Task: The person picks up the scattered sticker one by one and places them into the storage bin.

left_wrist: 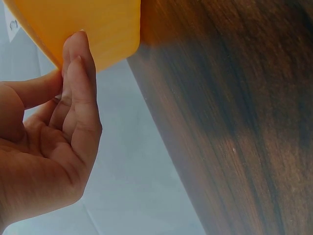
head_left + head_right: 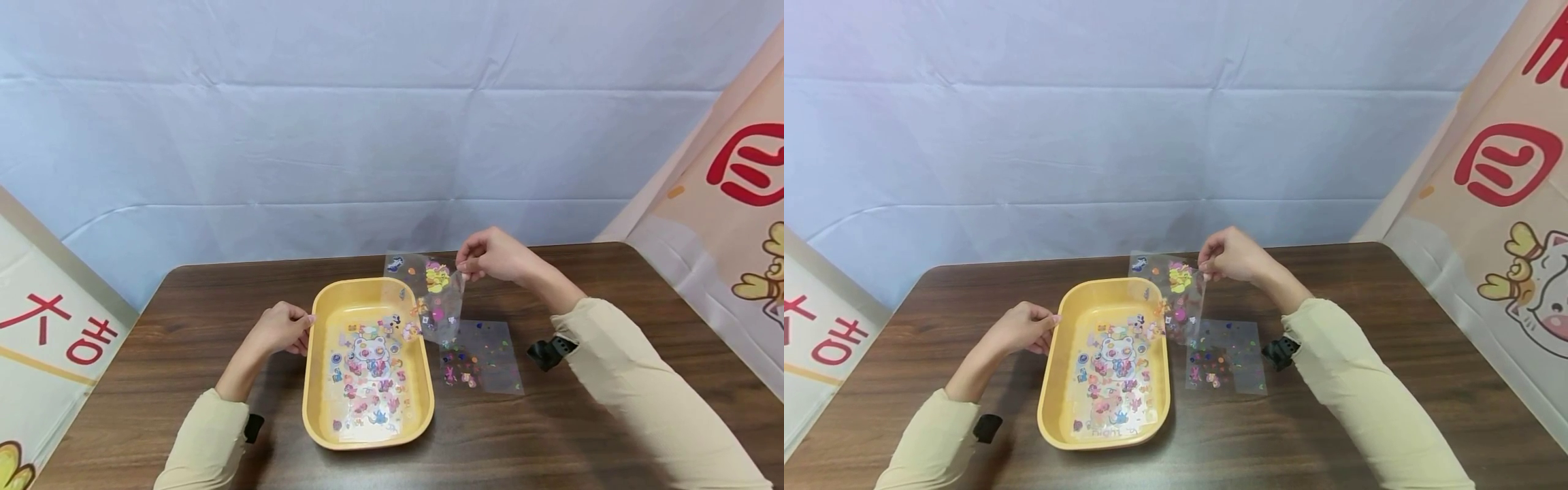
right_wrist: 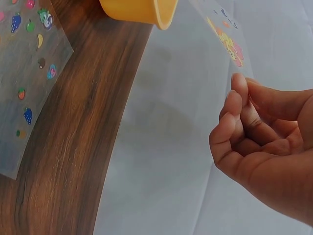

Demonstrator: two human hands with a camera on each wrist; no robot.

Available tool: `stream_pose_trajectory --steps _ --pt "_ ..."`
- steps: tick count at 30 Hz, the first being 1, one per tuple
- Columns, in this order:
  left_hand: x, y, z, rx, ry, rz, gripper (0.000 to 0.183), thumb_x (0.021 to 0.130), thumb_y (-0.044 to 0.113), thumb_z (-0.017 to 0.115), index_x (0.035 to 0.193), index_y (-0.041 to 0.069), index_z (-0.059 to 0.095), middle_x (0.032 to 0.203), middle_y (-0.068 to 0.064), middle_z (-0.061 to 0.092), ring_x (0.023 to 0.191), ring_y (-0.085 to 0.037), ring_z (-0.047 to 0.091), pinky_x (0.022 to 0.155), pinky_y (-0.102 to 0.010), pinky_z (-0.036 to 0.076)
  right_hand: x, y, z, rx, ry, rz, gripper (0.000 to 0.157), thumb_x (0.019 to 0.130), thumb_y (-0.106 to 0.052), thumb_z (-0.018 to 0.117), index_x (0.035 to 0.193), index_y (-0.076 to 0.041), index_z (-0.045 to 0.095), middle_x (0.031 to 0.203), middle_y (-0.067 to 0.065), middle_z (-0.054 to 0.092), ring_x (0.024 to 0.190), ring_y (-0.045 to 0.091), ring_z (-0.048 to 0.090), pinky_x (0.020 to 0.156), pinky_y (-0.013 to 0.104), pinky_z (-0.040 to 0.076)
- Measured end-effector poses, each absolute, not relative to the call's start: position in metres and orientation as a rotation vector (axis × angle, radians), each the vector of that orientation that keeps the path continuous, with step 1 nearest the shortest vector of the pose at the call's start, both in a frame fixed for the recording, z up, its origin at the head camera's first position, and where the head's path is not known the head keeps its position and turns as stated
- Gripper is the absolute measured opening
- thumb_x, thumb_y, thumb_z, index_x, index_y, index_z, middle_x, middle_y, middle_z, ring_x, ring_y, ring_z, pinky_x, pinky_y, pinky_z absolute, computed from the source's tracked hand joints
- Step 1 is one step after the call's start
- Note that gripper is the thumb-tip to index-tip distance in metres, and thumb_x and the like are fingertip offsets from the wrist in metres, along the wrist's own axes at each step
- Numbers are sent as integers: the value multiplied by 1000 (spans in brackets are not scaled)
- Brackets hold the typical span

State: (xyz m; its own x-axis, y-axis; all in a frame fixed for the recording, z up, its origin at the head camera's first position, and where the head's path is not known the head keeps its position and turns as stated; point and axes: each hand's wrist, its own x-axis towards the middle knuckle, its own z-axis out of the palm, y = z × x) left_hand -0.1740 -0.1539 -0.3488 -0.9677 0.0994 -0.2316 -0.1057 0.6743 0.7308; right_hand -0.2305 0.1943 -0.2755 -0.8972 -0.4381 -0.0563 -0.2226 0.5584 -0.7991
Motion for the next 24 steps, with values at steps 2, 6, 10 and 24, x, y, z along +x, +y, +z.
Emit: stream_pose_trajectory --steps 2,6,10,24 --pt "-174 -154 -349 -10 2638 1174 30 95 16 50 77 -2 66 58 -7 61 53 -17 62 53 -29 53 -230 193 -275 -551 2544 -1244 7 86 4 57 88 9 61 70 9 62 64 22 59 58 29 50" --pt "-175 -153 -348 -24 2633 1175 29 95 16 50 78 -2 66 59 -9 62 53 -17 62 54 -29 53 -228 189 -275 -548 2541 -1225 7 86 3 57 88 8 62 69 10 62 64 22 59 58 29 49" --pt "-174 -153 -348 -18 2631 1177 29 95 15 50 79 -3 67 61 -11 62 53 -17 62 54 -29 53 -228 185 -276 -567 2536 -1216 7 87 2 57 87 7 62 68 9 62 64 21 60 57 29 49" --pt "-174 -154 -347 -3 2635 1168 29 95 15 49 81 -3 67 62 -10 62 53 -17 61 54 -29 53 -227 175 -278 -618 2503 -1231 6 86 2 58 86 6 62 69 9 63 68 29 61 58 30 49"
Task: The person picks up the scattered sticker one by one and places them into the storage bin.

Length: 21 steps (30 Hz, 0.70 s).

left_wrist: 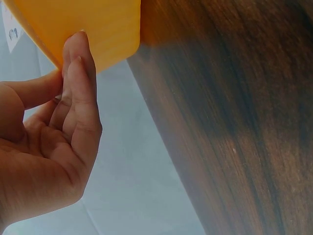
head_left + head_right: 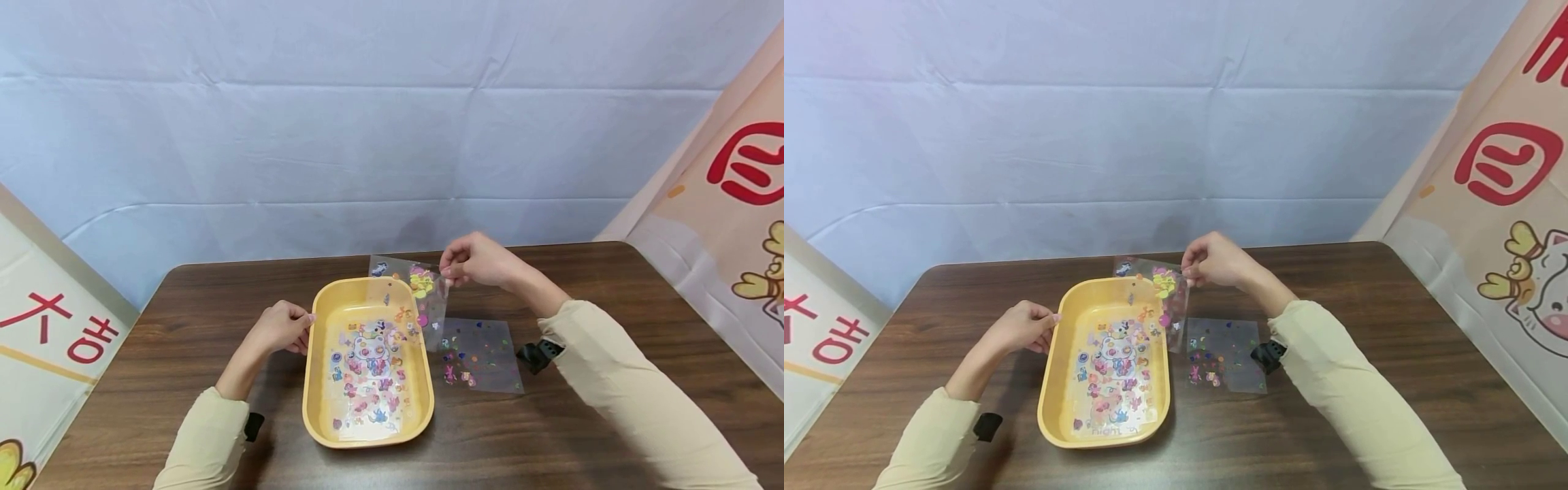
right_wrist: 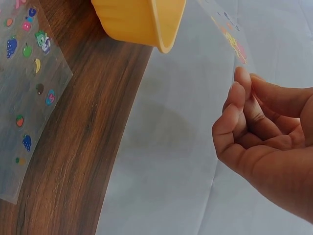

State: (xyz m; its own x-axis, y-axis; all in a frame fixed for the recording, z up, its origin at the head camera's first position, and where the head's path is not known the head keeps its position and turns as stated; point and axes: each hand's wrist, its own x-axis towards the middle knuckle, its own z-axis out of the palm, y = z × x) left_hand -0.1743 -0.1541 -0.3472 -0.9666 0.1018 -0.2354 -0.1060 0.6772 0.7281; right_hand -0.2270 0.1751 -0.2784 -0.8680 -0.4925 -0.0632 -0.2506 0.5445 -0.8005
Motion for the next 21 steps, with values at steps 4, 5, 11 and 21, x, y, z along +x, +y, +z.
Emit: stream_pose_trajectory --steps 4,5,11,21 --pt "-175 -155 -346 -1 2637 1163 29 95 15 49 82 -3 67 62 -10 62 53 -16 61 54 -29 53 -227 171 -279 -643 2487 -1243 6 86 4 57 85 5 62 69 9 63 67 27 62 60 30 51" --pt "-175 -155 -346 -1 2637 1162 29 95 15 49 82 -3 67 61 -9 62 53 -16 61 54 -29 53 -227 170 -279 -655 2485 -1244 5 86 4 57 84 6 62 69 9 63 66 26 62 60 30 51" --pt "-177 -156 -346 -4 2635 1166 29 95 15 49 80 -3 67 62 -10 62 53 -16 61 54 -29 53 -227 164 -282 -694 2451 -1252 5 86 4 57 84 7 61 68 10 62 64 22 61 59 29 51" --pt "-178 -157 -346 9 2643 1158 29 95 16 50 79 -2 67 58 -6 60 53 -17 62 54 -30 53 -224 153 -285 -722 2395 -1250 8 87 5 55 87 9 61 71 10 63 63 18 60 59 30 50"
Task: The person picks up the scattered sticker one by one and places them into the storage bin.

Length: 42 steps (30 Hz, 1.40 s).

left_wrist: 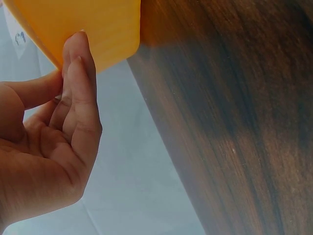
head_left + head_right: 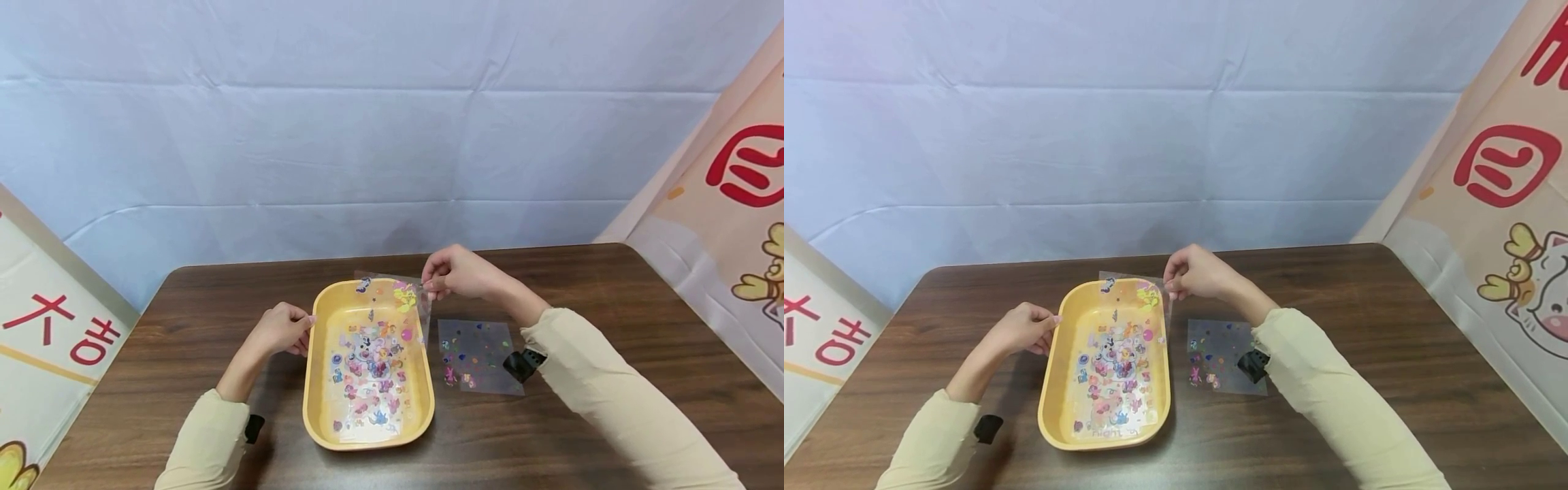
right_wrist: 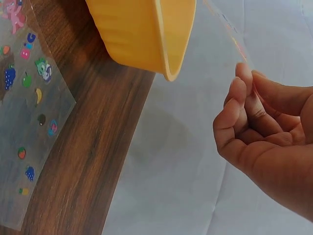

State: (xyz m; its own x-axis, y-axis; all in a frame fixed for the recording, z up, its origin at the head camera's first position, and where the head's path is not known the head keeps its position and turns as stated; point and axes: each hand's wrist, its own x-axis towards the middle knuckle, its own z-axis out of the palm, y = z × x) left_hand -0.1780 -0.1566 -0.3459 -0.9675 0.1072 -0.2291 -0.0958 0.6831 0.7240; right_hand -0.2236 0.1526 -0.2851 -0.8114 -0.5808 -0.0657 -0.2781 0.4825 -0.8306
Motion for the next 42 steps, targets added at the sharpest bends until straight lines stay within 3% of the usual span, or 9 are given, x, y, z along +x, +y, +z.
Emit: stream_pose_trajectory --steps 10,22,42 --pt "-176 -155 -344 1 2637 1166 30 95 16 50 77 -2 66 57 -6 60 53 -17 62 55 -31 54 -219 145 -292 -748 2382 -1226 9 88 5 54 85 4 63 71 8 63 64 19 61 60 32 51" --pt "-177 -155 -345 -2 2634 1164 30 95 16 50 78 -2 66 58 -6 61 54 -17 62 54 -30 53 -218 139 -295 -755 2332 -1216 9 87 5 55 83 6 62 72 14 63 62 19 61 59 30 51" --pt "-181 -155 -351 -3 2649 1157 31 95 16 50 74 -2 66 57 -7 61 52 -17 61 53 -30 53 -216 129 -294 -816 2323 -1177 5 86 6 57 86 7 62 71 9 61 63 21 59 58 30 49"
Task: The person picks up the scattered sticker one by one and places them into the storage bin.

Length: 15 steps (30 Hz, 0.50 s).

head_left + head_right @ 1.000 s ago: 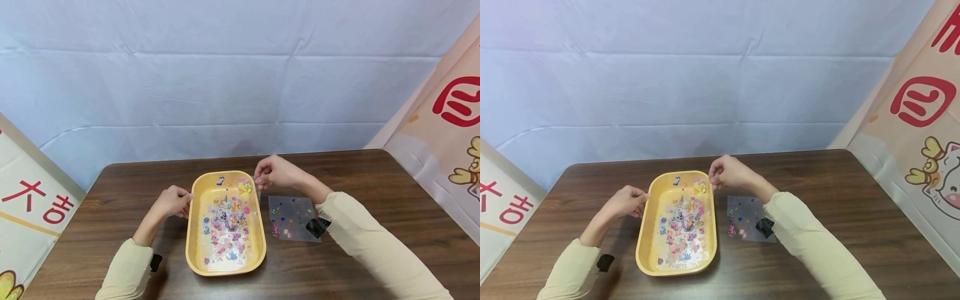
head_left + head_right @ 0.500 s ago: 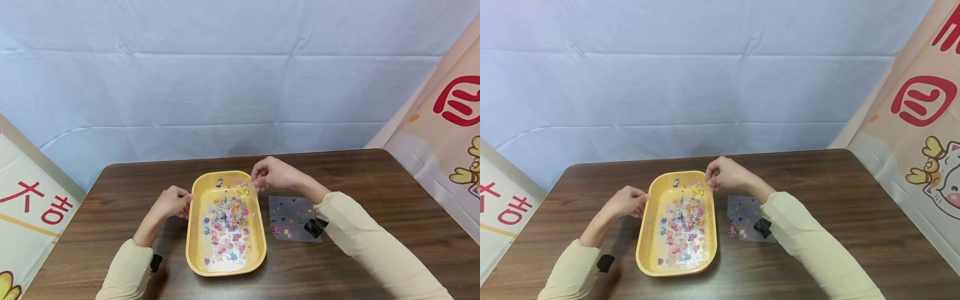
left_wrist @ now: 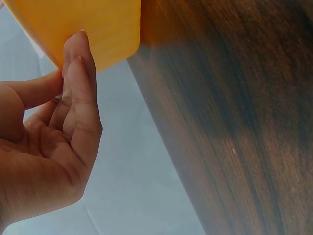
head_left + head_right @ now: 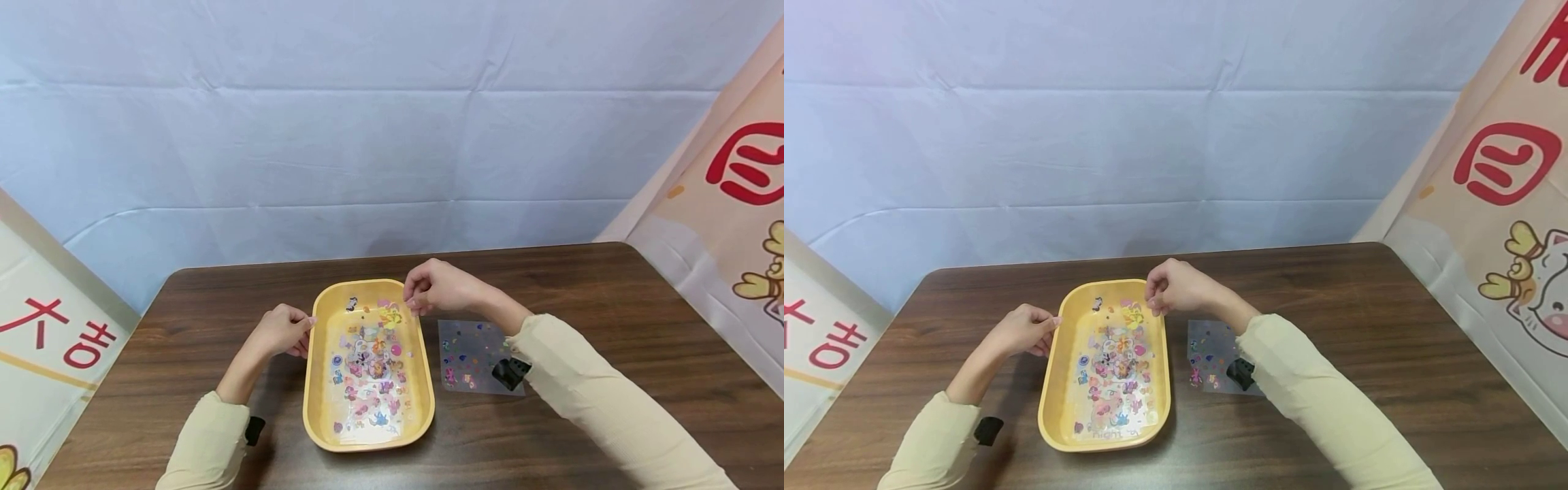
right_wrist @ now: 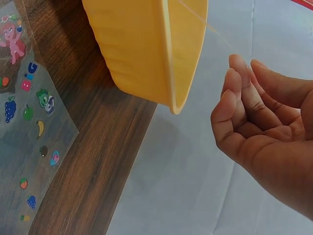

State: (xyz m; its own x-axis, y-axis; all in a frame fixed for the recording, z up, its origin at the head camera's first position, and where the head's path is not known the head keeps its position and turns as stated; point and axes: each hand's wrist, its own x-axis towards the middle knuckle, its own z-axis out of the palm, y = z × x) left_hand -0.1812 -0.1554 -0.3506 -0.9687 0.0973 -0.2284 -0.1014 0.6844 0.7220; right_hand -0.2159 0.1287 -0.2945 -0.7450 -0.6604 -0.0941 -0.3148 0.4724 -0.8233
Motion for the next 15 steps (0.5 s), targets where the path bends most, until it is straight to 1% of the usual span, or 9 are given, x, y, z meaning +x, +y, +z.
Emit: stream_pose_trajectory --steps 5,9,15 --pt "-181 -156 -351 -1 2644 1161 31 95 16 50 75 -2 66 57 -7 61 52 -17 62 53 -30 53 -215 128 -295 -827 2317 -1158 6 86 5 56 86 6 61 71 9 60 64 23 58 57 30 49" --pt "-181 -156 -351 2 2638 1172 31 95 15 50 75 -2 66 57 -7 61 52 -17 62 53 -30 53 -215 129 -297 -849 2307 -1136 8 88 4 54 88 6 62 73 8 61 67 26 60 58 30 49" --pt "-181 -156 -351 1 2637 1181 30 95 15 50 76 -3 66 58 -8 61 52 -17 62 52 -29 53 -216 129 -298 -875 2293 -1125 8 88 4 55 90 5 62 72 9 62 65 21 59 58 29 49"
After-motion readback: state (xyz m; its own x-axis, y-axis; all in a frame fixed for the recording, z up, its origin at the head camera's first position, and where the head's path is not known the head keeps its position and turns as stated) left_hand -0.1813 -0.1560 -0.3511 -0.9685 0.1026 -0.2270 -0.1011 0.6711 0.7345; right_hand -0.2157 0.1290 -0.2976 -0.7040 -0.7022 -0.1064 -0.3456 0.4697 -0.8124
